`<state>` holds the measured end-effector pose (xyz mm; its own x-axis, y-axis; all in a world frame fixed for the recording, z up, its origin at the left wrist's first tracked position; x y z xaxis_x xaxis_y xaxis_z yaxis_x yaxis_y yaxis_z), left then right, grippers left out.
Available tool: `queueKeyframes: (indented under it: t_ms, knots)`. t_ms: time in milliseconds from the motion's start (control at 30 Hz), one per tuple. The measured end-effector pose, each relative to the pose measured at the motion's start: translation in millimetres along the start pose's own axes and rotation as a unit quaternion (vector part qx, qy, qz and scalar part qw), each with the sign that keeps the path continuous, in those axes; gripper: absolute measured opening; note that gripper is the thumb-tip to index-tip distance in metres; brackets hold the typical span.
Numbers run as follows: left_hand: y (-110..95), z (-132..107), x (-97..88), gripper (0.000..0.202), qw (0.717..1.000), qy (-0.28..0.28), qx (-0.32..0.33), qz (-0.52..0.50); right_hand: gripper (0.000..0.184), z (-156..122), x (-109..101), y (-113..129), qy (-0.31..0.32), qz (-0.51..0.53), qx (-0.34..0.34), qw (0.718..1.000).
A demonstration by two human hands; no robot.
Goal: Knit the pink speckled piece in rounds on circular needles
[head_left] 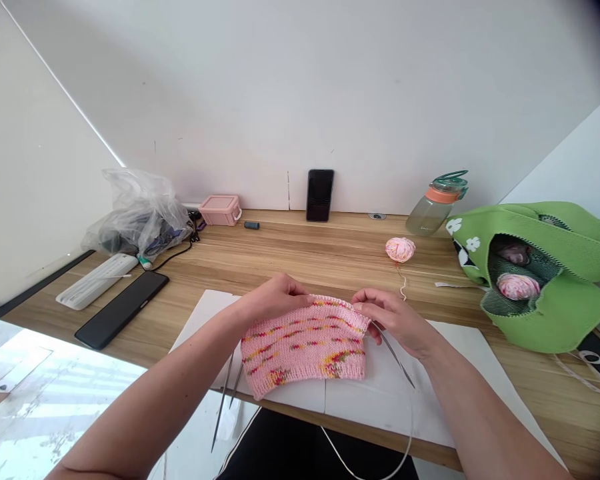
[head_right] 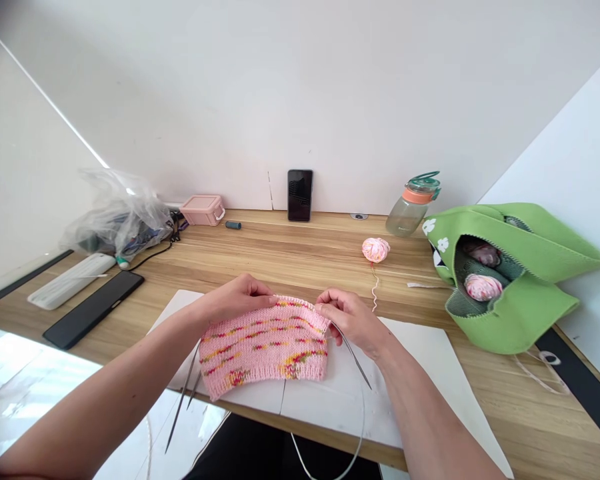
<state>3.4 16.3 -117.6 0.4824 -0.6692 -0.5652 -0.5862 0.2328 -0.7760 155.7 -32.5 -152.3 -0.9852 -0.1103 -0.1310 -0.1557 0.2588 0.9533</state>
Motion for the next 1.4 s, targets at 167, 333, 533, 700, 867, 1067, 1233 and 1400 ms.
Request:
queueKeyframes:
  t_ms: [167, 333, 533, 700, 867, 1067, 1233, 1400]
  knots:
    - [-4, -2, 0.3, 0.038, 1.0, 0.004, 0.009, -0.003, 0.032, -1, 2, 2, 0.005, -0.004, -0.004, 1.0]
    - [-8, -3, 0.3, 0.038, 1.0, 0.002, 0.012, 0.001, 0.031, -2, 2, 4, 0.005, -0.014, -0.008, 1.0]
    - [-13, -4, 2.1, 0.035, 1.0, 0.004, 0.024, 0.003, 0.032, -2, 3, 4, 0.012, -0.015, -0.015, 1.0]
    - [-15, -4, 3.6, 0.035, 0.999, 0.008, 0.032, 0.005, 0.035, -2, 8, 7, 0.027, -0.016, -0.019, 0.999]
    - [-16, -6, 4.2, 0.038, 0.999, 0.007, 0.033, 0.009, 0.037, -4, 9, 8, 0.026, -0.02, -0.019, 0.999]
    - [-19, -7, 3.8, 0.039, 0.999, 0.005, 0.031, 0.018, 0.037, -7, 12, 12, 0.03, -0.018, -0.028, 0.999]
    - [-27, -9, 4.9, 0.039, 0.998, 0.005, 0.051, 0.02, 0.036, -7, 13, 14, 0.036, -0.023, -0.037, 0.998]
    - [-31, -10, 7.3, 0.036, 0.998, 0.009, 0.062, 0.023, 0.034, -8, 12, 15, 0.031, -0.042, -0.045, 0.998]
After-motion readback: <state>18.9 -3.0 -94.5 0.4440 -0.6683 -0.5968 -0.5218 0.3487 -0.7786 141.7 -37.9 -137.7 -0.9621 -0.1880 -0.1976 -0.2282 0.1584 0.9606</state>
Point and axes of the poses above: each hand's wrist, its own z-axis towards the middle knuckle, its own x-axis out of the palm, y = z × x, the point moved 10 cm from there along z, towards the middle knuckle, and after that the axes turned 4 degrees about -y, right-handed, at the moved point
